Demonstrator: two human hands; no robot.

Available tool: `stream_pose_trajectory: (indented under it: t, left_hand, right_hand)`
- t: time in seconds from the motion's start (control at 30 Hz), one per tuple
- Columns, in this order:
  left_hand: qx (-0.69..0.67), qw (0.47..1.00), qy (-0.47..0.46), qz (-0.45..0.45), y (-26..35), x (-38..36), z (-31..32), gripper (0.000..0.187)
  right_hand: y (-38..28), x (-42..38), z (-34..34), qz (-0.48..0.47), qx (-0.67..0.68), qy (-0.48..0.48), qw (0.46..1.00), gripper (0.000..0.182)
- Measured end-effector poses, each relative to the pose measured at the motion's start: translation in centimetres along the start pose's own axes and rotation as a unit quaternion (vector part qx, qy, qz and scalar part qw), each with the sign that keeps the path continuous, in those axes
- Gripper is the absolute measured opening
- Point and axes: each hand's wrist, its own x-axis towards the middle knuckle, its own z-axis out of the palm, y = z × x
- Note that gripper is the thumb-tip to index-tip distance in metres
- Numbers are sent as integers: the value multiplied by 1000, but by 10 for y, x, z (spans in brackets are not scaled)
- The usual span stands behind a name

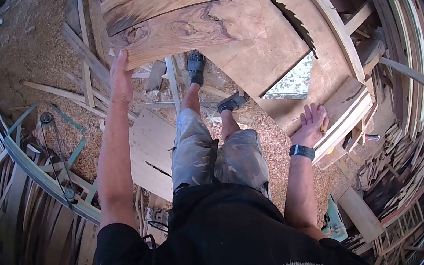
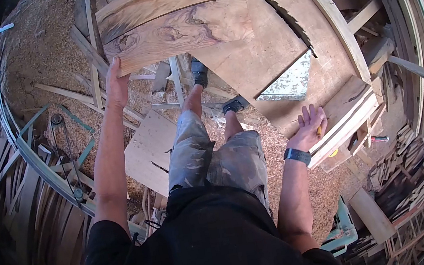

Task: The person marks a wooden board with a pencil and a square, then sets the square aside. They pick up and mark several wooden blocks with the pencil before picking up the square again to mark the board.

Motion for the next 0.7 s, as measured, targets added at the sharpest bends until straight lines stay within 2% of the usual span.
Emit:
stream_pose_trajectory:
  t: [0.03, 0.1, 0.17, 0.23, 0.33, 0.4, 0.5, 0.7]
  left_hand:
    - [-2, 1000, 0, 0, 3, 0, 2, 67]
    - [-89, 994, -38, -41, 10, 2, 6, 56]
    - [-105, 993, -42, -46, 9, 7, 7, 56]
    - [-121, 991, -43, -47, 10, 11, 8, 55]
    - [-111, 991, -43, -56, 13, 12, 6, 56]
    - [-77, 994, -50, -51, 14, 12, 6, 57]
    - [-65, 992, -90, -58, 14, 13, 4, 55]
    - [-76, 992, -85, -55, 9, 12, 4, 52]
  right_hand:
    - [-7, -8, 8, -1, 0, 0, 1000, 59]
    - [-22, -18, 31, -116, -58, -180, 975, 52]
    - [-33, -14, 74, -169, -39, -283, 943, 50]
    - [-51, -10, 128, -207, -45, -327, 921, 38]
    - [-51, 5, 188, -232, -24, -343, 910, 41]
    - [-50, 6, 212, -141, -23, -403, 904, 47]
    - [-44, -2, 215, -137, -21, -438, 888, 51]
    - [-43, -5, 211, -128, -9, -441, 888, 50]
